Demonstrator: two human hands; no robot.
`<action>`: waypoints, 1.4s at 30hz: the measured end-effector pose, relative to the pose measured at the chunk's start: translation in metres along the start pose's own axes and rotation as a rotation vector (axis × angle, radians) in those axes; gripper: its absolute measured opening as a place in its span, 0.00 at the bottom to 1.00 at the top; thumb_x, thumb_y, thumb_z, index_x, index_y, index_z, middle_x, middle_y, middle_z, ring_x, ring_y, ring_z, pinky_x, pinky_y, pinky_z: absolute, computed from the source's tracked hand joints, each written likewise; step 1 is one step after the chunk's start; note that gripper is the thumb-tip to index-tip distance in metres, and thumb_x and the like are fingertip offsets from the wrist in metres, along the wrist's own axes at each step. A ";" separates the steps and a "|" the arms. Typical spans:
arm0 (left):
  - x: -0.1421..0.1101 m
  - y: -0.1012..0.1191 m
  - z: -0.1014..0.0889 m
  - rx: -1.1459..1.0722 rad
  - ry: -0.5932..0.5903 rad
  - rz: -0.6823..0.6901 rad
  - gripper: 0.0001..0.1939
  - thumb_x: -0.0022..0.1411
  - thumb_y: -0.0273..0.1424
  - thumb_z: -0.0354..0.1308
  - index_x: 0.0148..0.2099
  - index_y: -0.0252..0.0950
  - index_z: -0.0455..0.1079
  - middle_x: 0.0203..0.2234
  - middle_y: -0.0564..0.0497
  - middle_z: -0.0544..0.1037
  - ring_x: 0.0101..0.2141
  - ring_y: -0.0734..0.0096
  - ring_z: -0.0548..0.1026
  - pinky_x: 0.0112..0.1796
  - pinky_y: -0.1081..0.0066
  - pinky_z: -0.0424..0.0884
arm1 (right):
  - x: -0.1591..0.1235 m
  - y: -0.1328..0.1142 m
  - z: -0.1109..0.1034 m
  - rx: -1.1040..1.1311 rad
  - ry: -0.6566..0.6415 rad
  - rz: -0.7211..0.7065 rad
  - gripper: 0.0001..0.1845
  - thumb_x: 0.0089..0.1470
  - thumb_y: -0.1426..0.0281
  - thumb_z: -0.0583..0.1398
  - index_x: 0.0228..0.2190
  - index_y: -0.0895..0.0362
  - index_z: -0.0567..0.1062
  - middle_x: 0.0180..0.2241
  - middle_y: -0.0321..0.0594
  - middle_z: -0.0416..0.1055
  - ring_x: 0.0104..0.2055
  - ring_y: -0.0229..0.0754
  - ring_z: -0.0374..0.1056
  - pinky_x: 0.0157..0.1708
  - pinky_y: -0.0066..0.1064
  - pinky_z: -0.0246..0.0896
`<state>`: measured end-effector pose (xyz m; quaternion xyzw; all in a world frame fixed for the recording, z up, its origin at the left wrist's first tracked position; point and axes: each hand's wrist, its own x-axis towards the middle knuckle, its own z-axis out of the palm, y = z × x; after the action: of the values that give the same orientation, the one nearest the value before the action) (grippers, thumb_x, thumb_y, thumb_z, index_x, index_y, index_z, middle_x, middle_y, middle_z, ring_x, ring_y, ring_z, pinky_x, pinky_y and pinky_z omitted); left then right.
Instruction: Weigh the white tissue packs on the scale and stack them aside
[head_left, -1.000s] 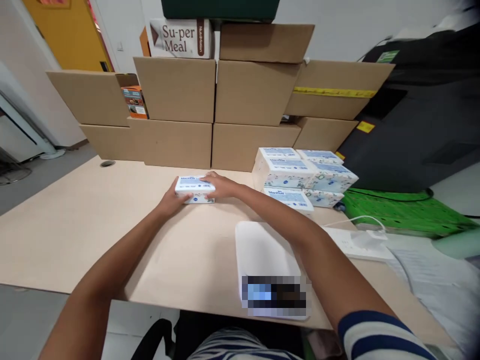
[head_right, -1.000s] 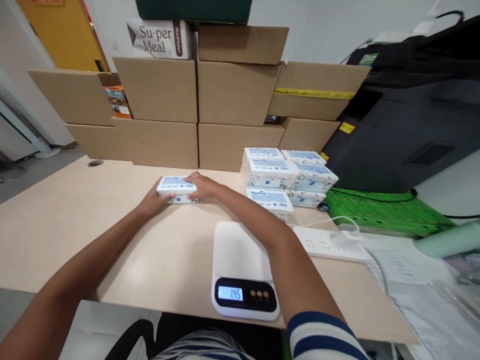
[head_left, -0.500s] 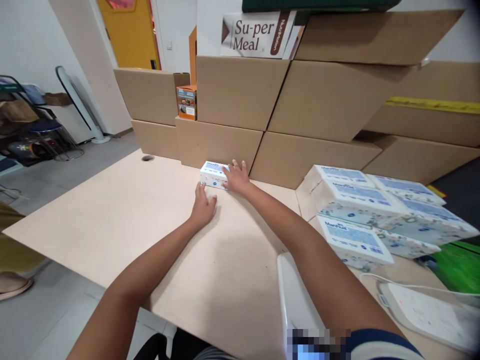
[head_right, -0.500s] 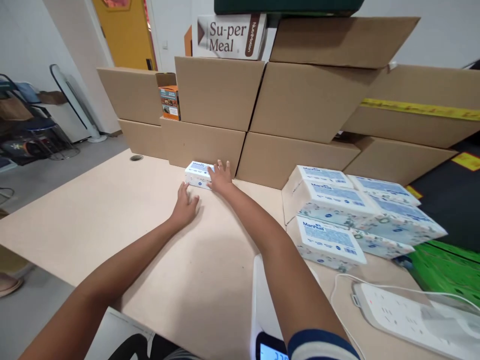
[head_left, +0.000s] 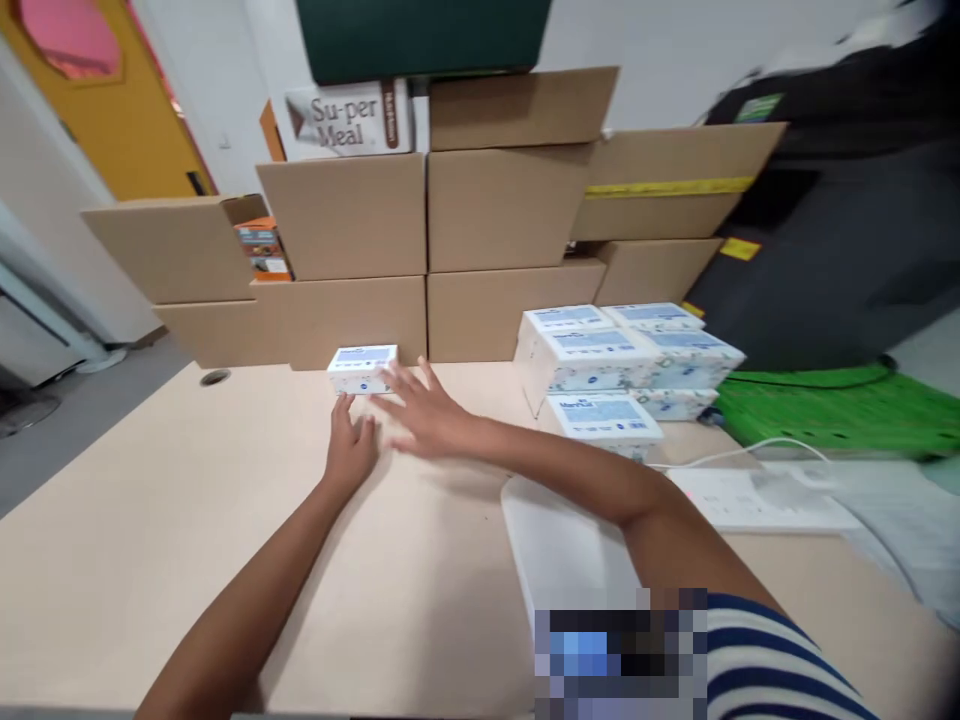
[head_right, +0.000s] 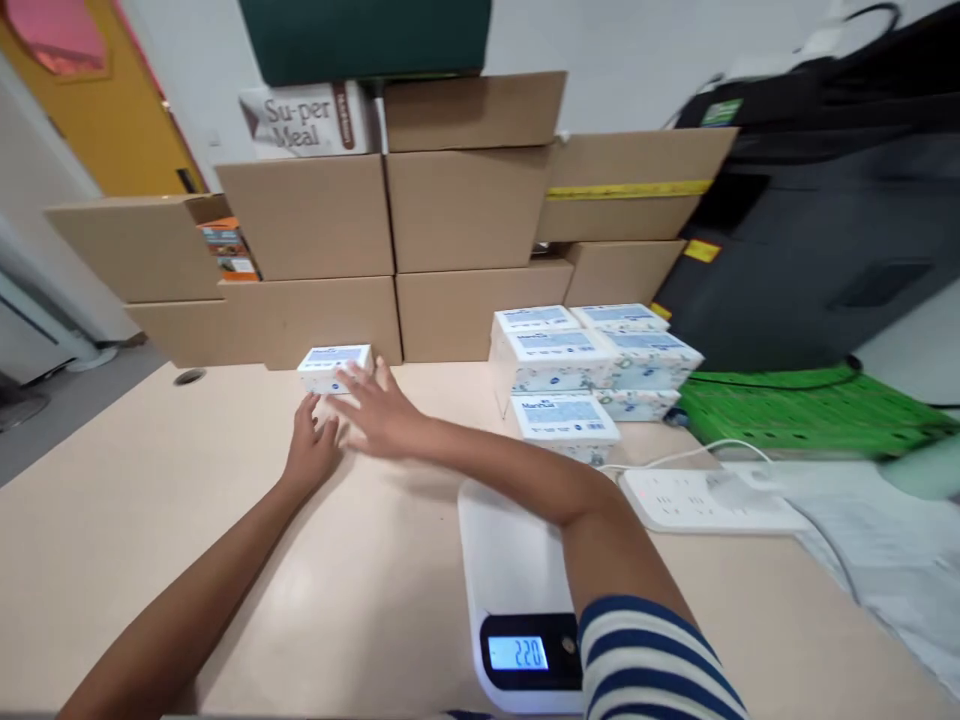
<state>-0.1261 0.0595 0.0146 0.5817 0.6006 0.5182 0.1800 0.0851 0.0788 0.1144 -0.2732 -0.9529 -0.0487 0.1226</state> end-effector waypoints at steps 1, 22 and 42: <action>-0.005 0.010 -0.001 0.011 -0.028 0.013 0.39 0.68 0.52 0.60 0.72 0.37 0.59 0.75 0.30 0.59 0.78 0.38 0.55 0.77 0.40 0.51 | -0.030 -0.005 -0.006 0.001 0.076 -0.096 0.38 0.70 0.54 0.62 0.75 0.51 0.63 0.81 0.54 0.45 0.84 0.63 0.37 0.78 0.73 0.30; -0.056 0.230 0.214 -0.699 -0.822 -0.534 0.33 0.81 0.48 0.43 0.77 0.38 0.63 0.75 0.48 0.69 0.78 0.57 0.59 0.79 0.55 0.49 | -0.285 0.111 0.010 1.173 0.867 0.943 0.52 0.50 0.37 0.71 0.68 0.50 0.73 0.71 0.47 0.71 0.74 0.60 0.66 0.77 0.56 0.55; -0.161 0.170 0.081 -0.592 -0.619 -0.456 0.39 0.76 0.63 0.39 0.80 0.54 0.58 0.80 0.56 0.57 0.81 0.47 0.42 0.79 0.41 0.45 | -0.297 0.032 0.005 0.479 0.958 0.516 0.25 0.74 0.51 0.54 0.49 0.51 0.85 0.47 0.49 0.81 0.45 0.49 0.82 0.39 0.42 0.82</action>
<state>0.0694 -0.0855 0.0618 0.4859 0.4580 0.4168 0.6169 0.3451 -0.0445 0.0336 -0.4083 -0.6786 0.0809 0.6052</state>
